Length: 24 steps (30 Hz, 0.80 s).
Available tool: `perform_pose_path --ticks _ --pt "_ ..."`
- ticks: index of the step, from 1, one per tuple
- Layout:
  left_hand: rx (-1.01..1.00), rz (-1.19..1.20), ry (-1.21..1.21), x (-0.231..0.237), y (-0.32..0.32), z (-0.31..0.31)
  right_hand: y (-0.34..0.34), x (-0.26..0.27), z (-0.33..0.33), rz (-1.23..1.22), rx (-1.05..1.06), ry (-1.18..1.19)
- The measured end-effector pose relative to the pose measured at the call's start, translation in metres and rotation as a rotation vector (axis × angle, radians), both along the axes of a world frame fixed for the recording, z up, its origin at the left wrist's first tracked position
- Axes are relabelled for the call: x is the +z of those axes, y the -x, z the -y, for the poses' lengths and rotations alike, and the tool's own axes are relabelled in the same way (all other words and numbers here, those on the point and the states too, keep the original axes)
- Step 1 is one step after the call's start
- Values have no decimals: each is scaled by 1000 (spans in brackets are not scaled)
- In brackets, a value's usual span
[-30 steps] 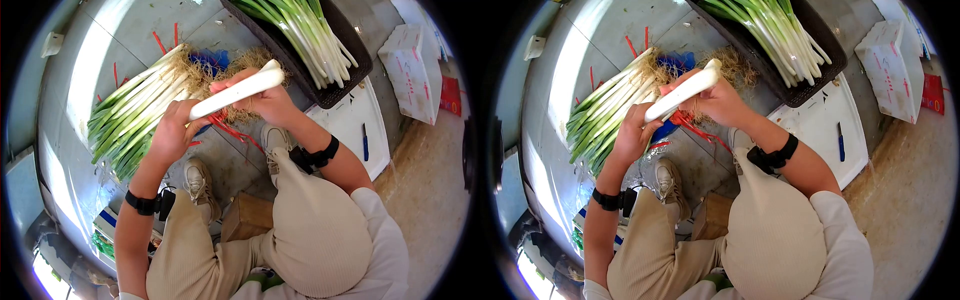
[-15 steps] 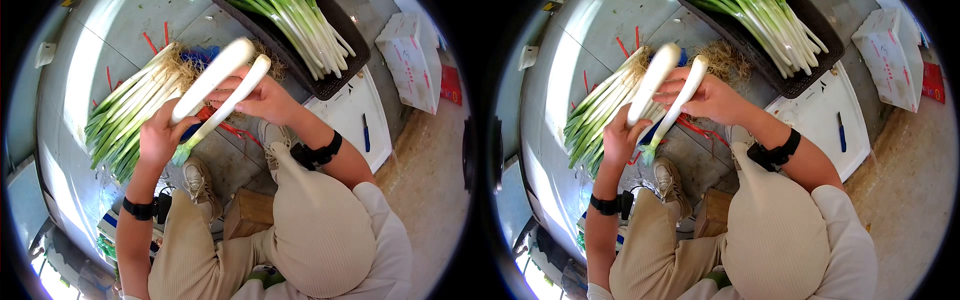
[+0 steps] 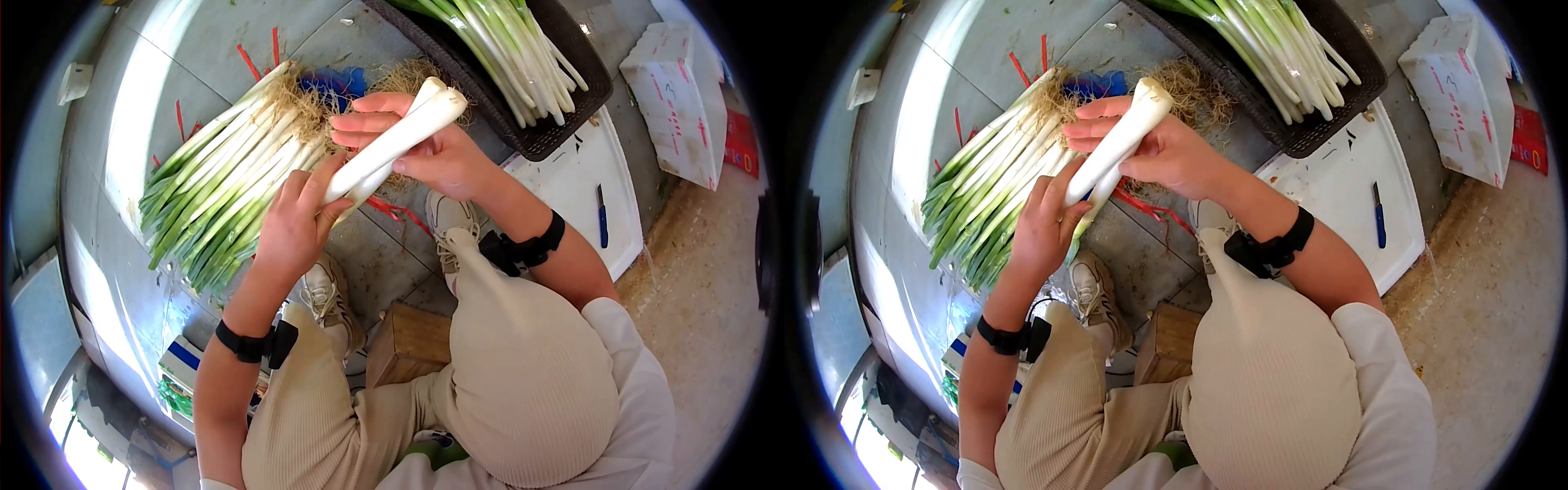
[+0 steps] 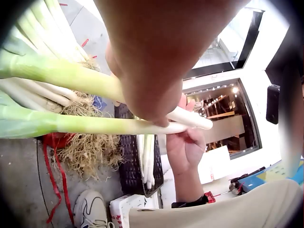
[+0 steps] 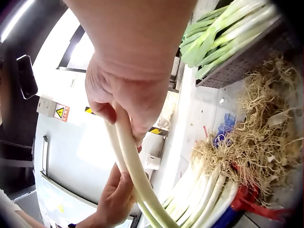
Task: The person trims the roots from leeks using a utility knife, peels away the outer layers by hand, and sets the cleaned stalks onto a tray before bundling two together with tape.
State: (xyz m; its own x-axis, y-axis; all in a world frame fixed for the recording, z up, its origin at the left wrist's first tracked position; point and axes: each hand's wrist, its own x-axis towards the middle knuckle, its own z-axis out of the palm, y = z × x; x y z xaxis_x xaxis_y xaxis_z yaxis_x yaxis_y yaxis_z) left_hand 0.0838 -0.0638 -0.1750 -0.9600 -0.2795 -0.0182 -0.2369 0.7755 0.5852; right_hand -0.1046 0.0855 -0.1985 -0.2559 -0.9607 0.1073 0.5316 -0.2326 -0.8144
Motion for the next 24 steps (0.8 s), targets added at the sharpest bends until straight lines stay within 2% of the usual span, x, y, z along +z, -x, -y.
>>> perform_pose_path --ticks 3,5,8,11,14,15,24 --pt "6 6 -28 -1 -3 0 1 -4 1 -36 10 31" --pt "-9 -70 -7 -2 -3 2 -1 -4 1 154 19 -8" --pt "5 -67 -14 -4 -4 2 -3 -10 3 265 39 50" --pt "50 -147 -35 -10 -3 1 -2 -6 3 265 66 37" --pt "54 -84 -59 -11 2 -3 -3 -2 2 256 40 -27" --pt "49 -29 -78 -15 2 -4 -3 -6 4 256 60 48" --pt "55 -30 -54 -16 -1 -8 -2 -17 6 313 39 138"
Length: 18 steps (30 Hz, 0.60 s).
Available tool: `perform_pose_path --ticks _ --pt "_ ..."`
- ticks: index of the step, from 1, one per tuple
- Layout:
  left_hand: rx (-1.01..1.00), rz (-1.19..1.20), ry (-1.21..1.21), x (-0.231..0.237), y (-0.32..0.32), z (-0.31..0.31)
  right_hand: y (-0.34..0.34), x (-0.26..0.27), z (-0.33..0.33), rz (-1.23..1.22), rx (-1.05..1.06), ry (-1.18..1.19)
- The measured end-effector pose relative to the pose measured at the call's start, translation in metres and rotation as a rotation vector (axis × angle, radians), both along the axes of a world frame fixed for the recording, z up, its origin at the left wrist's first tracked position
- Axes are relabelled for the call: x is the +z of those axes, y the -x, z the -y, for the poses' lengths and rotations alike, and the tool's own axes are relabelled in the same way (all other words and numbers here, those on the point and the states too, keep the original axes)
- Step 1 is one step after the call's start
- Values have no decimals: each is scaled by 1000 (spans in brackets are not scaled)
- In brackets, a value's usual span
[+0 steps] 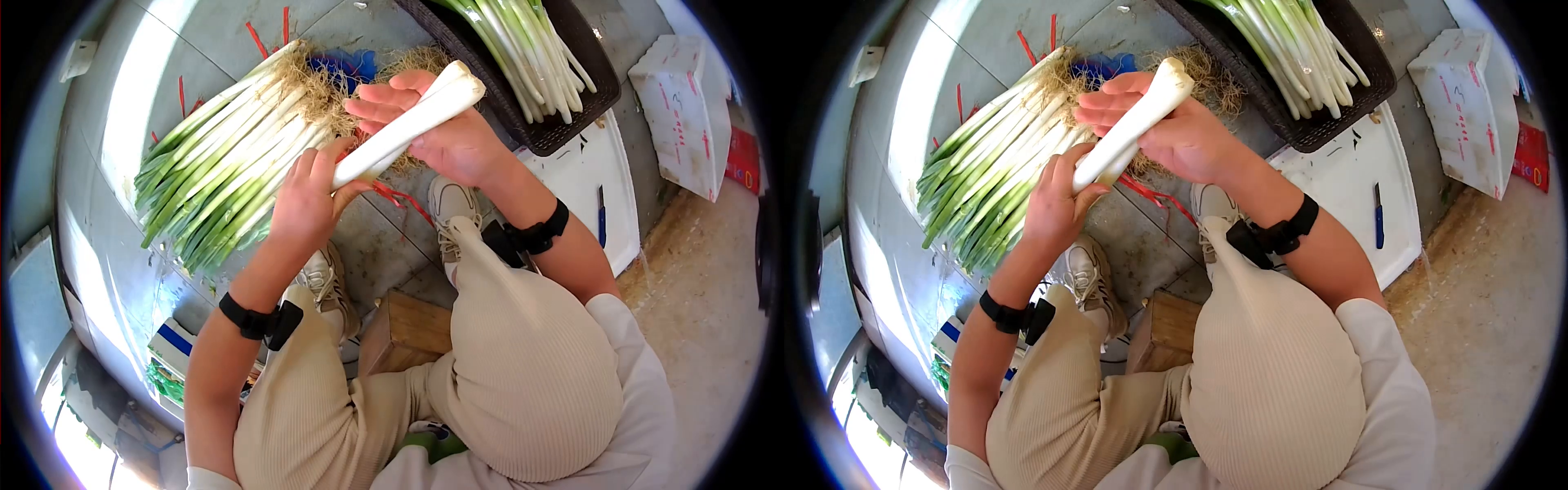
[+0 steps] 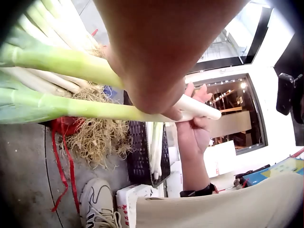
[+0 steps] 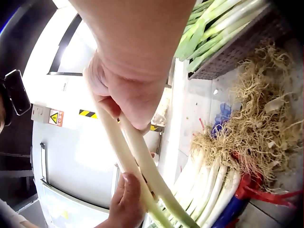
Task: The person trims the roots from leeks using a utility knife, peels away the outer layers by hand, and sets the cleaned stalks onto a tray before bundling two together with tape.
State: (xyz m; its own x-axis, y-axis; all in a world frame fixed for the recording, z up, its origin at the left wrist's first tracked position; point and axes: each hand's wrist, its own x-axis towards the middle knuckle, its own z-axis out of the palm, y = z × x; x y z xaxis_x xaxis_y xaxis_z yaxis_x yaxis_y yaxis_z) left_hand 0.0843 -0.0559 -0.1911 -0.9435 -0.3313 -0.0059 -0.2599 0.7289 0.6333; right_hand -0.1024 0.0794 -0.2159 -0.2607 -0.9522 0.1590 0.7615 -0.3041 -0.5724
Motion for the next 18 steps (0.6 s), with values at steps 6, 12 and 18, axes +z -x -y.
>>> perform_pose_path --ticks 6,12,18 --pt "36 -63 99 3 -7 -3 6 -3 1 68 -4 -36" --pt "31 -101 171 -4 -4 -1 0 4 3 169 4 -42" --pt "34 -32 141 -14 -5 -1 -1 -11 9 22 15 104"
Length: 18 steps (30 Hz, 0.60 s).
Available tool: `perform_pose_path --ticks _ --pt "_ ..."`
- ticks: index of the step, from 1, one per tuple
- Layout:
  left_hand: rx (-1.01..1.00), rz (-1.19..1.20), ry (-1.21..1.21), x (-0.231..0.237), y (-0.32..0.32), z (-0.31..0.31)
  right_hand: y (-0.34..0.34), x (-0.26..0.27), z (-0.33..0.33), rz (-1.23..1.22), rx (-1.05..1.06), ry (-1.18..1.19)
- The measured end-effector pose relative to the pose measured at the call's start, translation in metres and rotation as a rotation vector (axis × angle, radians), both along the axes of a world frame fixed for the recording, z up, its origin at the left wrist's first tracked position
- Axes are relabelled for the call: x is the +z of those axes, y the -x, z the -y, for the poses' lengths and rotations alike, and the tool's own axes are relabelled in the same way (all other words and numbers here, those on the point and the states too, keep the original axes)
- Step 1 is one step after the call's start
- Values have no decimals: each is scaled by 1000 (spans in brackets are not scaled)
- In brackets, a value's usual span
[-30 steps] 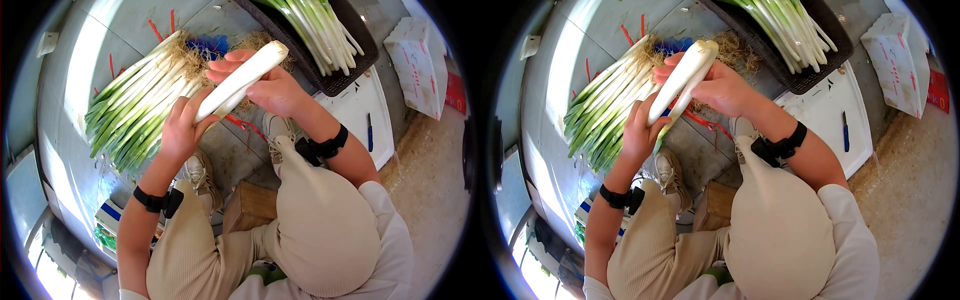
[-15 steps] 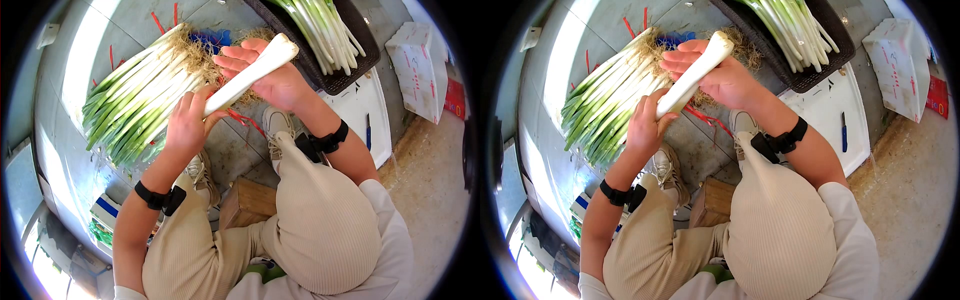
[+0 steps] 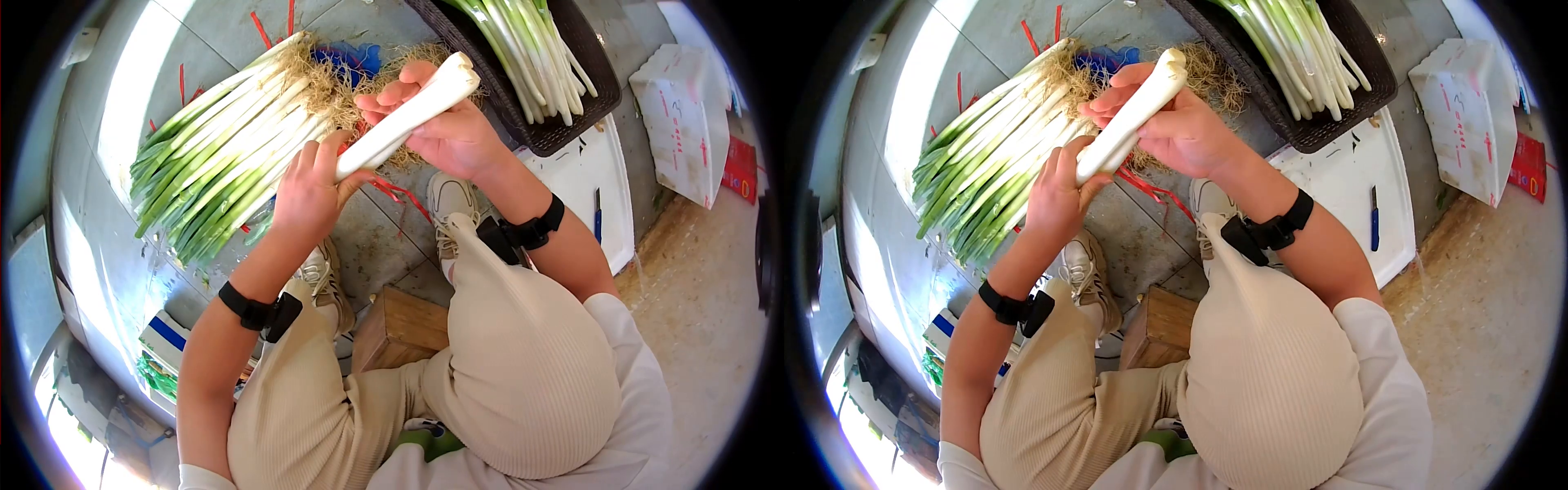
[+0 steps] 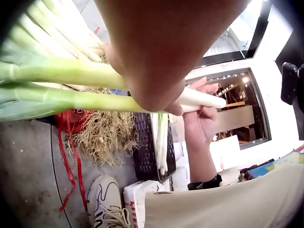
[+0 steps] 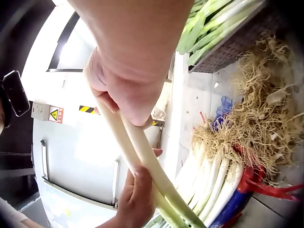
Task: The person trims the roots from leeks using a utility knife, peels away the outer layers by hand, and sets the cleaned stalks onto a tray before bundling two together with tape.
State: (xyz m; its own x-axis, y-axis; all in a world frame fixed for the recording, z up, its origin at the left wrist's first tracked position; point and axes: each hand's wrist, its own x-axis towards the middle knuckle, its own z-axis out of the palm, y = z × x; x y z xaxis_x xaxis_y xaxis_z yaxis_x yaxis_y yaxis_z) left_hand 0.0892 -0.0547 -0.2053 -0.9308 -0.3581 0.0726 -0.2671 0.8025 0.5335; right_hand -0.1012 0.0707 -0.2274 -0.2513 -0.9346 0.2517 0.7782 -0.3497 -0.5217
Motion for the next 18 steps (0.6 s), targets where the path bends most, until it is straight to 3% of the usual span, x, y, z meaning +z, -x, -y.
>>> perform_pose_path --ticks 6,11,15,17,18 --pt "5 94 -107 6 -2 -2 0 21 -5 -16 53 -109" --pt "-36 153 -242 2 -2 6 4 3 -6 -55 80 -48" --pt "-121 29 -398 -8 -11 26 1 11 -6 -30 66 -102" --pt "-34 348 -664 -6 -14 33 1 9 -5 -23 68 -92" --pt "-33 347 -665 -6 -16 34 1 8 -5 -16 69 -81"
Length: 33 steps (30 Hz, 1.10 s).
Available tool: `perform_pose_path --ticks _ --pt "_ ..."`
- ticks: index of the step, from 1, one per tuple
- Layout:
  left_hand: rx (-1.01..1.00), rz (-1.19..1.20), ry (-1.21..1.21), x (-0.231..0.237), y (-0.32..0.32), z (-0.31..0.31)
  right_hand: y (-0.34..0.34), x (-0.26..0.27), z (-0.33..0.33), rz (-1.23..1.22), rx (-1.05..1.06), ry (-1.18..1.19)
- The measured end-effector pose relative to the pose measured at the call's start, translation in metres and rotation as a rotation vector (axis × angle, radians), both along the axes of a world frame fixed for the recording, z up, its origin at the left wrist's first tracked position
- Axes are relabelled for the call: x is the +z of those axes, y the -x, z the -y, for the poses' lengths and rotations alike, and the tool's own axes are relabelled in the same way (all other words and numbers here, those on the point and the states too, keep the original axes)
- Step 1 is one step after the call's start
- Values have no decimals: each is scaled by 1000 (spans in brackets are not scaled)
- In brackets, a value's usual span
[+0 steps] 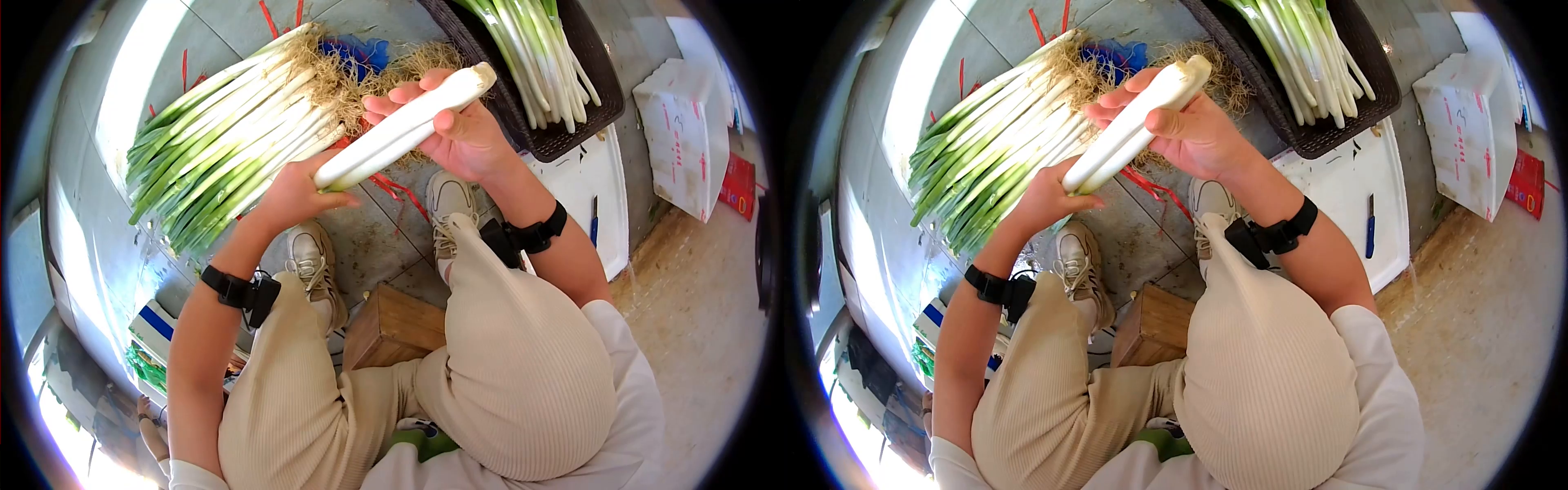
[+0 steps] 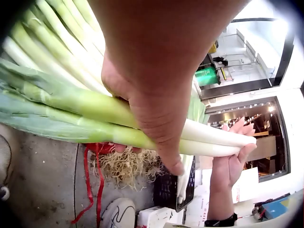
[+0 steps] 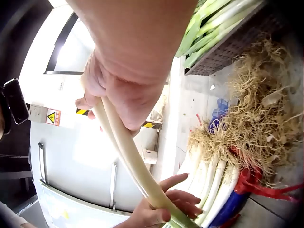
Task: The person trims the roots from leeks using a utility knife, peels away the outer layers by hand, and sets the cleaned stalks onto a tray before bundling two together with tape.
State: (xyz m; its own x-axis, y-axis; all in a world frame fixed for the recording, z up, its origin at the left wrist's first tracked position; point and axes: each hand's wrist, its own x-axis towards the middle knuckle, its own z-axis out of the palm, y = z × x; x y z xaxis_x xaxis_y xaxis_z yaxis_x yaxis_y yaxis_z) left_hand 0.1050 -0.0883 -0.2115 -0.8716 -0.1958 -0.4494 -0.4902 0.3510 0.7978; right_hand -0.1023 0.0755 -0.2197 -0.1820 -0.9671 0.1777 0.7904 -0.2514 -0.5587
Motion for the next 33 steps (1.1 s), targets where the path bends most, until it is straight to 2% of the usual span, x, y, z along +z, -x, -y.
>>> perform_pose_path --ticks 5,14,18,20,23,27,31,32,33 --pt "-47 120 16 -7 -4 0 0 2 0 -52 -7 7" --pt "-50 114 96 2 4 -8 2 0 1 -174 -2 -4" --pt "-24 101 128 -8 1 -15 2 4 -1 -207 -5 -52" --pt "-5 23 189 -16 -1 -18 0 5 0 -178 -17 -66" --pt "-6 48 245 -17 -2 -17 -2 8 -1 -108 -25 -91" --pt "10 25 295 3 1 -14 4 10 -2 -28 -12 -44" --pt "-83 77 502 33 2 -7 14 7 -11 -5 15 -58" --pt "-113 89 566 39 2 -5 22 -8 -12 -60 59 87" --pt "-104 97 572 45 2 -3 26 -7 -17 -118 63 23"
